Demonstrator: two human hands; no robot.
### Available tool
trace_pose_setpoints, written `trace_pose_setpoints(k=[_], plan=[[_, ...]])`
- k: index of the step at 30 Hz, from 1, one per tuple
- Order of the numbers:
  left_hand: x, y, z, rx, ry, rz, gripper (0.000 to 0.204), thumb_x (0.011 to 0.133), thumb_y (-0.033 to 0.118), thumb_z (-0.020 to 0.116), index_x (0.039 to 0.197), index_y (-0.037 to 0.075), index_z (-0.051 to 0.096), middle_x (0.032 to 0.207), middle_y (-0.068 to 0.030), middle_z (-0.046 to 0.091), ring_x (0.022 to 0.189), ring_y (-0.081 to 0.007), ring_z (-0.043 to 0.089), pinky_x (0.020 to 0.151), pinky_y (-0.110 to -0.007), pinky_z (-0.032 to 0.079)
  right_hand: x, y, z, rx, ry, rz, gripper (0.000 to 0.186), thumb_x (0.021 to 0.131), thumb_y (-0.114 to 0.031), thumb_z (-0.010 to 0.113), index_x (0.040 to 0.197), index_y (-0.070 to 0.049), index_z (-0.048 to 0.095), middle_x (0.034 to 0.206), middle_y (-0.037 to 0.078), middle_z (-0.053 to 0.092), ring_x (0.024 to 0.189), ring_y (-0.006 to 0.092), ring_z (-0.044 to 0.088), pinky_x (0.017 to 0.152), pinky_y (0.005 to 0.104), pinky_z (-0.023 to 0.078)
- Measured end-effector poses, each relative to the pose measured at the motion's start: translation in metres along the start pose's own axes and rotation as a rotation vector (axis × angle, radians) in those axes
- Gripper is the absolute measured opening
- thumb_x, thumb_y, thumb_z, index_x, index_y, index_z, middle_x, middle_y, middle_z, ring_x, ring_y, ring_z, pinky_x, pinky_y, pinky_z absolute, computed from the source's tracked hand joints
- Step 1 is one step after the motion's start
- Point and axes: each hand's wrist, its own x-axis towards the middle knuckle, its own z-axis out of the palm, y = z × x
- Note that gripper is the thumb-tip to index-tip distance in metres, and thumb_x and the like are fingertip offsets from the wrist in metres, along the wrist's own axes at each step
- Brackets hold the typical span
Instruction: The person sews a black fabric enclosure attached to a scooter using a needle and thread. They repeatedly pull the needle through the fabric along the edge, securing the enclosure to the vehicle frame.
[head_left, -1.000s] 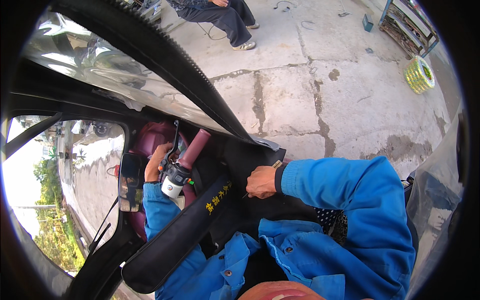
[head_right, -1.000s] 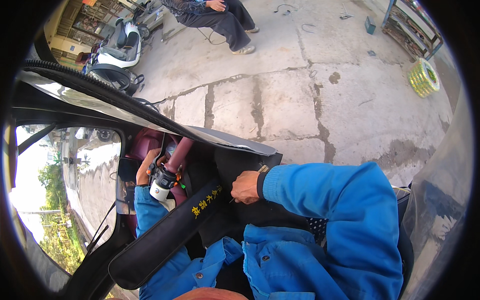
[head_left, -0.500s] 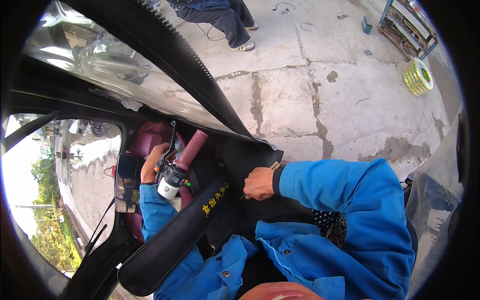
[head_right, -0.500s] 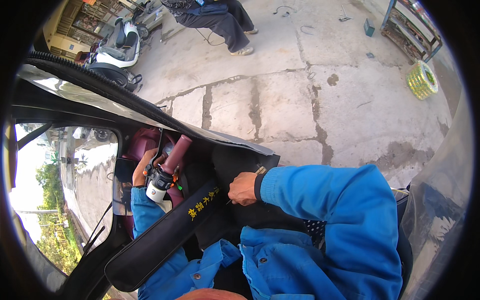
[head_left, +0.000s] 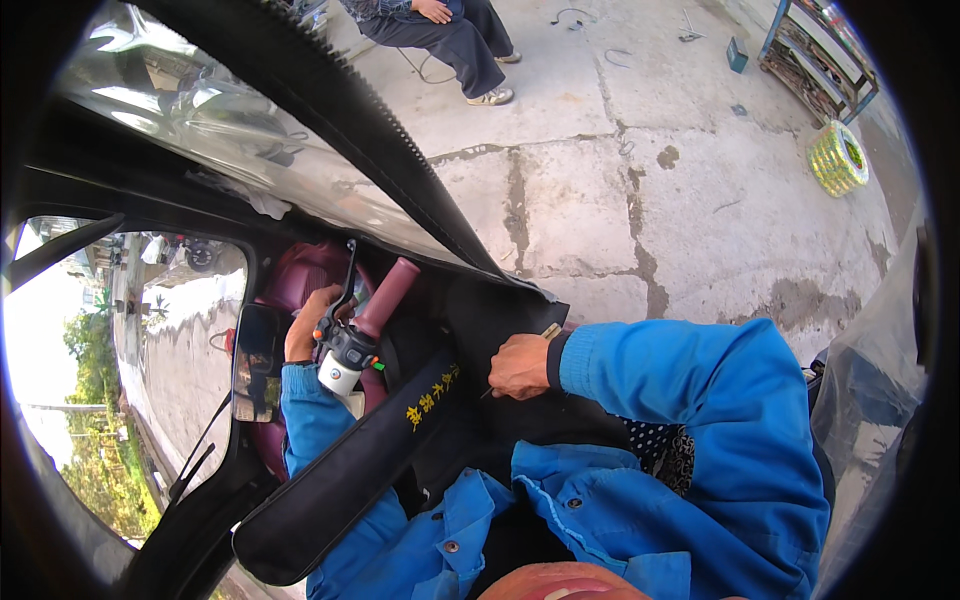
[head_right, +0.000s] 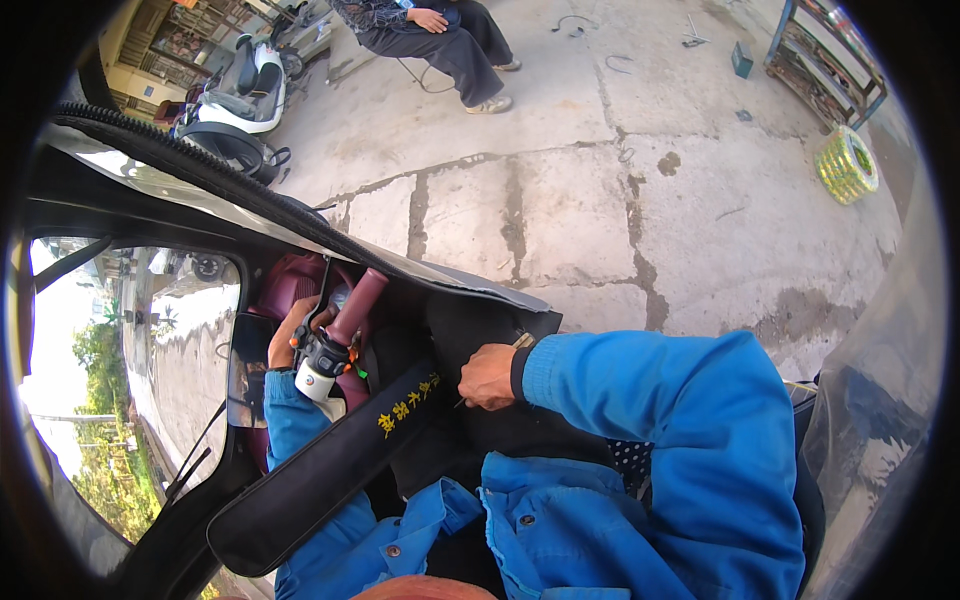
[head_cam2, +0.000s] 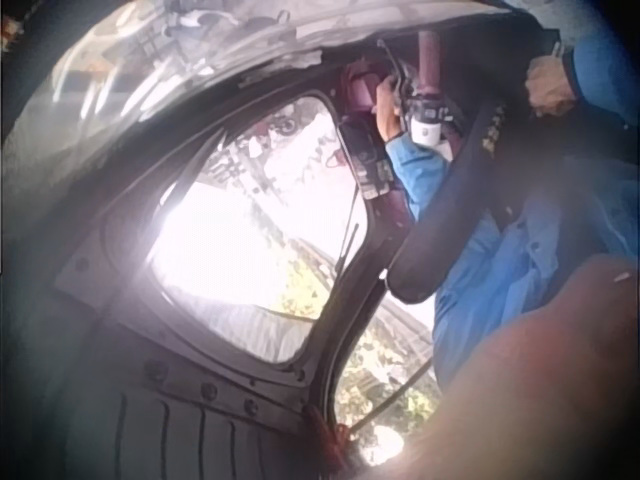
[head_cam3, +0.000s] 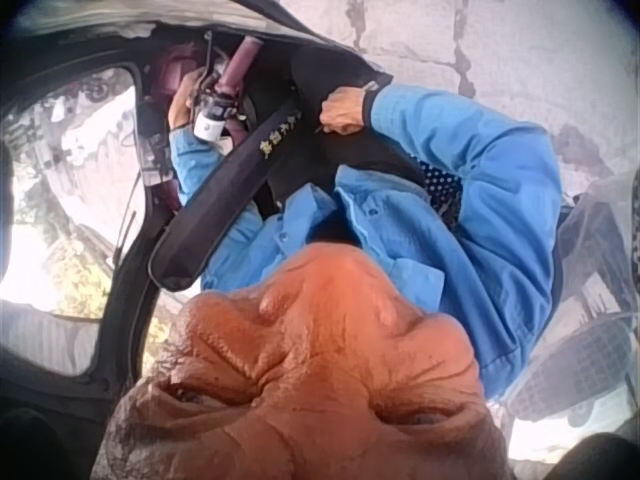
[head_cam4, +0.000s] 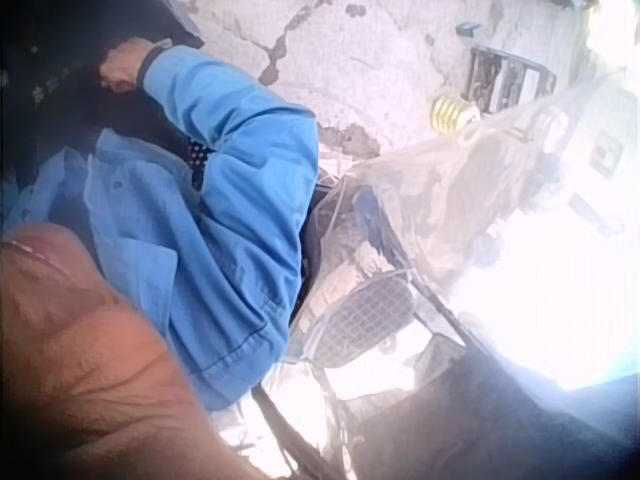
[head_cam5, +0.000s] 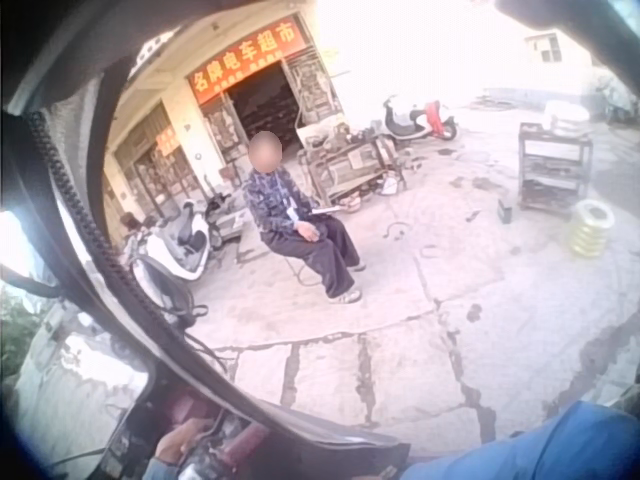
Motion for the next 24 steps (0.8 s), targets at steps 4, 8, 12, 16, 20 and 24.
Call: trace_pose_setpoints(k=[4,8,12,16,20,24], plan=[[-0.012,0.000,0.002,-0.048,0.032,0.100,0.023,0.097,0.016,0.073,0.109,-0.003,0.072,0.098,-0.0158,0.072,0.089,-0.0265,0.070,0.080,-0.038,0.053,-0.001,0.000,0.000,-0.005,0.008,-0.006,0.031,0.097,-0.028,0.070,0.086,-0.001,0.080,0.085,0.025,0.077,0.087,0.0481,0.076,0.079,0.0577,0.060],[-0.010,-0.004,0.000,-0.185,-0.061,-0.100,0.027,0.097,0.013,0.072,0.120,0.000,0.071,0.126,-0.0199,0.067,0.116,-0.0350,0.067,0.101,-0.038,0.053,-0.001,0.000,0.001,-0.008,0.004,0.010,0.032,0.098,-0.029,0.070,0.086,-0.001,0.080,0.085,0.025,0.077,0.086,0.0480,0.076,0.079,0.0572,0.060],[-0.005,-0.004,-0.001,-0.235,-0.055,-0.252,0.027,0.099,0.014,0.070,0.122,-0.001,0.071,0.125,-0.0199,0.068,0.115,-0.0349,0.068,0.100,-0.038,0.054,-0.001,0.000,0.000,-0.013,0.011,-0.002,0.034,0.099,-0.029,0.070,0.086,0.000,0.079,0.084,0.025,0.077,0.086,0.0483,0.075,0.078,0.0574,0.060],[-0.006,0.006,-0.003,-0.119,-0.076,-0.152,0.031,0.100,0.019,0.072,0.124,-0.001,0.070,0.125,-0.0195,0.069,0.113,-0.0357,0.069,0.099,-0.039,0.054,-0.001,-0.001,-0.002,-0.007,0.013,-0.010,0.035,0.099,-0.030,0.070,0.086,0.001,0.079,0.083,0.026,0.076,0.086,0.0487,0.075,0.079,0.0579,0.060],[-0.013,0.016,0.001,-0.017,0.064,0.021,0.031,0.098,0.024,0.074,0.113,-0.003,0.070,0.100,-0.0186,0.071,0.092,-0.0309,0.070,0.082,-0.041,0.053,0.000,-0.002,-0.002,-0.010,0.001,-0.008,0.036,0.100,-0.030,0.069,0.086,0.001,0.078,0.083,0.026,0.076,0.086,0.0490,0.075,0.079,0.0579,0.060],[-0.013,0.016,0.003,0.007,0.116,0.102,0.031,0.096,0.025,0.075,0.105,-0.004,0.071,0.087,-0.0188,0.072,0.080,-0.0288,0.071,0.072,-0.042,0.053,0.000,-0.001,0.000,-0.008,0.011,-0.008,0.036,0.100,-0.031,0.069,0.086,0.001,0.078,0.083,0.026,0.076,0.086,0.0490,0.075,0.078,0.0578,0.060]])
